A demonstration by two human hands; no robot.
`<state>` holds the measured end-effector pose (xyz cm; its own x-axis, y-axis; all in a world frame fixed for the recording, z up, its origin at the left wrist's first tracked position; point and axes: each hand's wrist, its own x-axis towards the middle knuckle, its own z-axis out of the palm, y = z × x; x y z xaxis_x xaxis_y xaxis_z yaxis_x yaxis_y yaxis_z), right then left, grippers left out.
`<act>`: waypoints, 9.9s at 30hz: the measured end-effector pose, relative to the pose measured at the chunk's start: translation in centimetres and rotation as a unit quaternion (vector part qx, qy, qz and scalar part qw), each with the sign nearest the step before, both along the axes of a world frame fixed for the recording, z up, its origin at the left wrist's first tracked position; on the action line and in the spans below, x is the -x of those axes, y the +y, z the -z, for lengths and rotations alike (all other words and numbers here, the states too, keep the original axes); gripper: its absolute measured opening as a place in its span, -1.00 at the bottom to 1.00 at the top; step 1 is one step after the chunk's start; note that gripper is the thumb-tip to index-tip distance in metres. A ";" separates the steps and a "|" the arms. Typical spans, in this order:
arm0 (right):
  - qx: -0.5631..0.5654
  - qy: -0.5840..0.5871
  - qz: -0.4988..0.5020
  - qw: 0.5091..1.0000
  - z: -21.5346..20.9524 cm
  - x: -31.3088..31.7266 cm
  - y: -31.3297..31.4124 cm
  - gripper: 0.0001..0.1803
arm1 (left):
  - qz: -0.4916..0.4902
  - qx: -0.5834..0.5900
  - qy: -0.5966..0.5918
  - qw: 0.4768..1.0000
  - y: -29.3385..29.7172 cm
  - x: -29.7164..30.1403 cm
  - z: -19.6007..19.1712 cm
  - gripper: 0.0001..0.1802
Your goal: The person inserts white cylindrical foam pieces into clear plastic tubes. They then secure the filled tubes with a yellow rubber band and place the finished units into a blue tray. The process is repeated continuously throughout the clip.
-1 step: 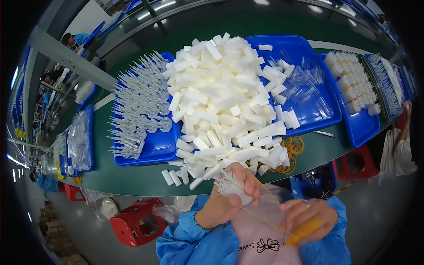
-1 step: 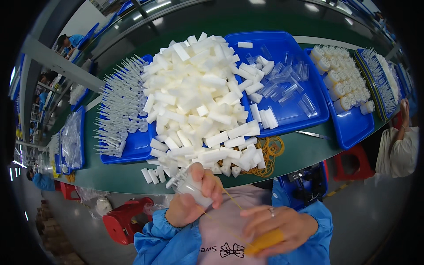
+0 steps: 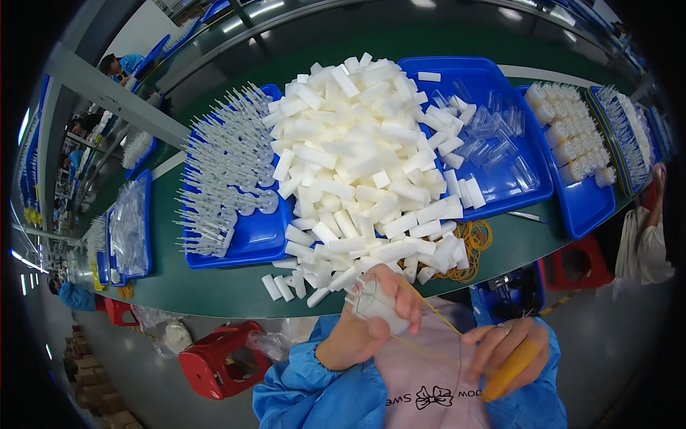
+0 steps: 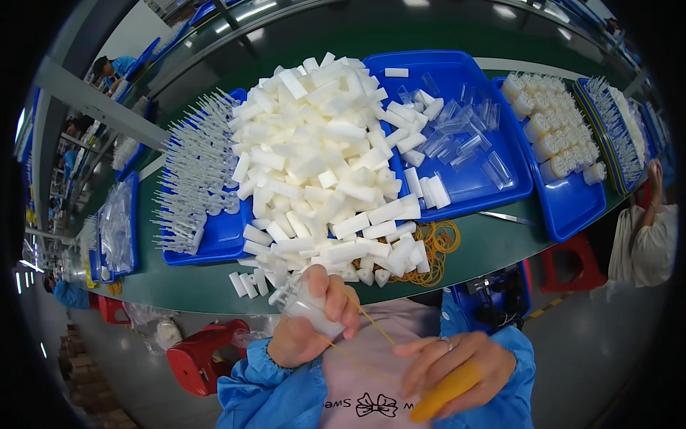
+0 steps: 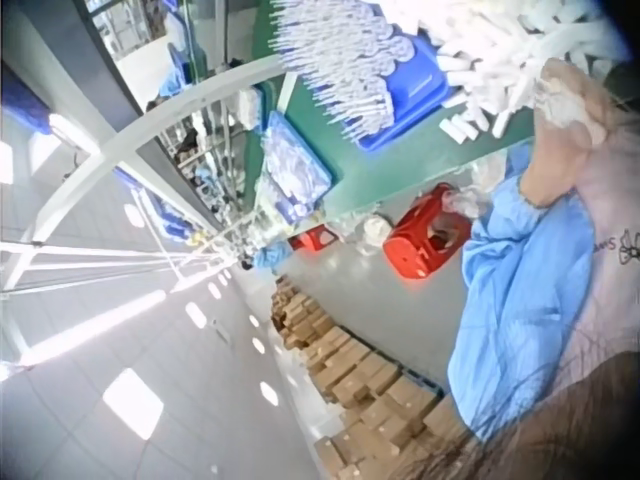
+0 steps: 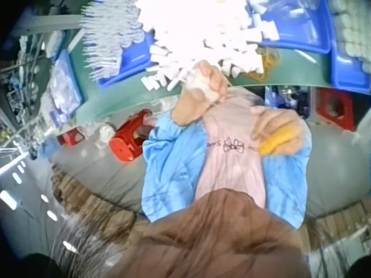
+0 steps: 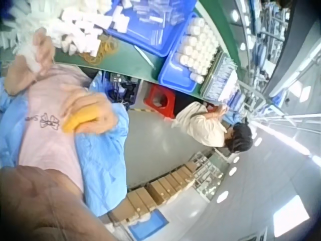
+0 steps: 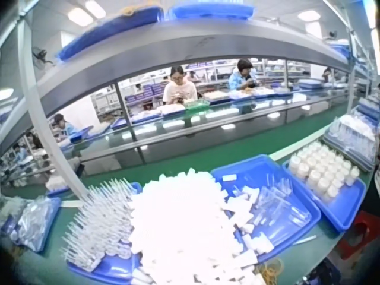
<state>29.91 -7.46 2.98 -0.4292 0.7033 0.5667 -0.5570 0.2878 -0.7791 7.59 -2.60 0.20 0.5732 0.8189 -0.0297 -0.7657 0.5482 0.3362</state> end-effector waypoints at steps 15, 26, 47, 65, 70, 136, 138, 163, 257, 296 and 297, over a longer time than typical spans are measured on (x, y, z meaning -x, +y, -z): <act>0.031 -0.388 0.271 0.880 1.2 3.5 1.8 -0.49 | -0.099 -0.584 0.661 0.460 0.8 -1.5 -1.4 -0.01; 0.057 -0.523 0.553 0.646 2.4 -8.0 3.9 -0.81 | 0.096 -0.126 0.249 0.955 1.4 0.7 -2.4 -0.06; 0.161 0.004 0.411 0.897 0.1 -2.7 1.2 -0.66 | 0.035 -0.376 0.494 0.783 1.8 -1.1 -0.9 -0.15; 0.264 -0.058 0.238 0.933 0.6 0.1 3.1 -0.65 | 0.010 -0.457 0.598 0.658 1.6 -2.3 -2.4 -0.26; 0.159 -0.156 0.295 0.929 0.9 0.1 3.1 -0.73 | 0.005 -0.470 0.616 0.632 1.3 -2.3 -2.6 -0.29; -0.071 -0.475 0.349 0.804 -1.4 -0.5 2.8 -0.18 | 0.281 0.124 0.069 0.949 2.2 -2.3 -1.2 -0.39; -0.073 -0.459 0.365 0.807 -0.9 -0.3 3.0 -0.20 | 0.276 0.116 0.062 0.952 2.2 -2.5 -1.1 -0.40; -0.103 -0.456 0.363 0.806 -0.9 -0.1 4.4 -0.22 | 0.227 0.014 0.197 0.954 2.5 -2.2 -0.9 -0.31; 0.129 -0.286 0.155 0.937 0.5 -1.2 3.9 -0.34 | 0.261 0.027 0.132 0.956 1.5 -2.4 -0.4 -0.34; 0.078 -0.499 0.527 0.684 5.7 -9.1 2.8 -0.81 | 0.123 -0.185 0.346 0.911 1.4 -3.0 -0.7 -0.32; 0.123 -0.450 0.529 0.709 5.5 -8.6 2.7 -0.81 | 0.116 -0.201 0.356 0.905 1.4 -3.1 -0.6 -0.32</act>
